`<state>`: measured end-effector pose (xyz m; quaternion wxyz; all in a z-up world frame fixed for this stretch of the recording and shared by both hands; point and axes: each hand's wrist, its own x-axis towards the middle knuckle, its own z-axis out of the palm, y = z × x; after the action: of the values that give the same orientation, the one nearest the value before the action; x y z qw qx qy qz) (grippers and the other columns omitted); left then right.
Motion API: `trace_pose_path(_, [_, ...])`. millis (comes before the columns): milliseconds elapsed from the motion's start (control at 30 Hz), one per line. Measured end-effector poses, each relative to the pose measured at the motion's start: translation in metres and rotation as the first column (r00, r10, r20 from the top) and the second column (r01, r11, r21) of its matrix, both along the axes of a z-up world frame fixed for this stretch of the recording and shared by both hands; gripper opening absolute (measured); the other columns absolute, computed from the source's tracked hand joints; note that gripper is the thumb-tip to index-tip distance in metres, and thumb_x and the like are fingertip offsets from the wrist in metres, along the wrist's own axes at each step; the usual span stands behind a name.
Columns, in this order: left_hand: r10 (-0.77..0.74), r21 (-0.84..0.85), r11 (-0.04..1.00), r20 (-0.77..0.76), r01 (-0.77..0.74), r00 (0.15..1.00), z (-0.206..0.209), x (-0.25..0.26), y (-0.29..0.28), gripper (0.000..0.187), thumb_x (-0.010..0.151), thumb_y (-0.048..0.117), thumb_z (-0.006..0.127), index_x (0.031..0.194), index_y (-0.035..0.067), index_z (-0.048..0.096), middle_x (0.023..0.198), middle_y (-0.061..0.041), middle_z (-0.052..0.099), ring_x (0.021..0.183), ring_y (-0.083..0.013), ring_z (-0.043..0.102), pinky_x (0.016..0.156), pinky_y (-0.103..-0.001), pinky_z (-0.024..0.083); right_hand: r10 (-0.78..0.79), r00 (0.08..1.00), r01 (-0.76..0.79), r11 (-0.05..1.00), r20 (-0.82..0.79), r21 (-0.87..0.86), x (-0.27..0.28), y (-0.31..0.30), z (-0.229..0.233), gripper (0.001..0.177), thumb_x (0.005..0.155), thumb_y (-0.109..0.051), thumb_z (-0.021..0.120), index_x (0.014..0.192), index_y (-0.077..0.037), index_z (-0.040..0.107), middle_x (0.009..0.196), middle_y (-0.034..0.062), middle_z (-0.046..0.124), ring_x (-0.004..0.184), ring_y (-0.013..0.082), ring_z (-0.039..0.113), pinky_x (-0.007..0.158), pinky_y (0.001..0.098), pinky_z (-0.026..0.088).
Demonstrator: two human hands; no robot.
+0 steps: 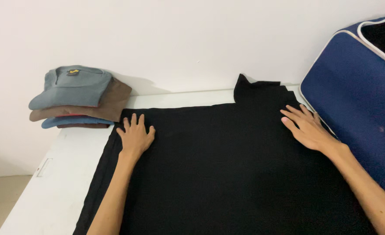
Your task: The person removes a black t-shirt from a blue suitcase and places it on a white surface. They then fold the t-shirt by hand, smoothing it out and folding it into a compact rectangle.
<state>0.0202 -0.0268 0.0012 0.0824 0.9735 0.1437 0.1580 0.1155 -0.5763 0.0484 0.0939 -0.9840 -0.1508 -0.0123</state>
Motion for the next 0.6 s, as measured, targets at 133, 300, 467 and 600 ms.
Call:
trace_pose_path(133, [-0.297,-0.042,0.949,0.212,0.312,0.931,0.000,0.023,-0.003,0.041,0.095,0.018,0.056,0.134,0.007,0.063,0.146,-0.013,0.057,0.139,-0.0355,0.049,0.108,-0.058,0.043,0.043,0.999,-0.043,0.999,0.023,0.008,0.010,0.037,0.009,0.051,0.102,-0.046,0.043,0.145,-0.020,0.054,0.161,0.0034,0.038,0.155,0.0296,0.021,0.125,0.0550,0.015])
trace_pose_path(300, [-0.243,0.027,0.970,0.226,0.243,0.944,-0.002,0.037,0.010,0.041,0.089,0.010,0.058,0.129,0.012,0.068,0.137,-0.011,0.062,0.129,-0.0317,0.054,0.102,-0.056,0.040,0.117,0.987,-0.138,0.966,0.105,0.221,0.039,0.061,-0.008,0.044,0.094,-0.018,0.056,0.137,-0.015,0.063,0.150,0.0081,0.054,0.143,0.0297,0.044,0.121,0.0523,0.032])
trace_pose_path(467, [-0.219,-0.063,0.963,0.381,0.262,0.898,-0.011,0.043,0.027,0.042,0.087,0.011,0.063,0.128,0.006,0.067,0.138,-0.017,0.059,0.132,-0.0355,0.052,0.107,-0.058,0.036,0.019,0.974,-0.067,0.977,0.226,0.205,0.063,0.058,-0.027,0.040,0.093,-0.020,0.058,0.131,-0.015,0.066,0.146,0.0088,0.055,0.141,0.0300,0.044,0.120,0.0531,0.027])
trace_pose_path(600, [-0.141,-0.242,0.935,0.413,0.258,0.900,-0.008,0.032,0.030,0.039,0.093,0.015,0.059,0.130,0.007,0.066,0.144,-0.014,0.060,0.139,-0.0339,0.051,0.116,-0.050,0.042,0.001,0.956,-0.064,0.977,0.293,0.205,0.070,0.056,-0.037,0.039,0.093,-0.022,0.059,0.131,-0.014,0.067,0.144,0.0117,0.055,0.141,0.0324,0.043,0.119,0.0558,0.023])
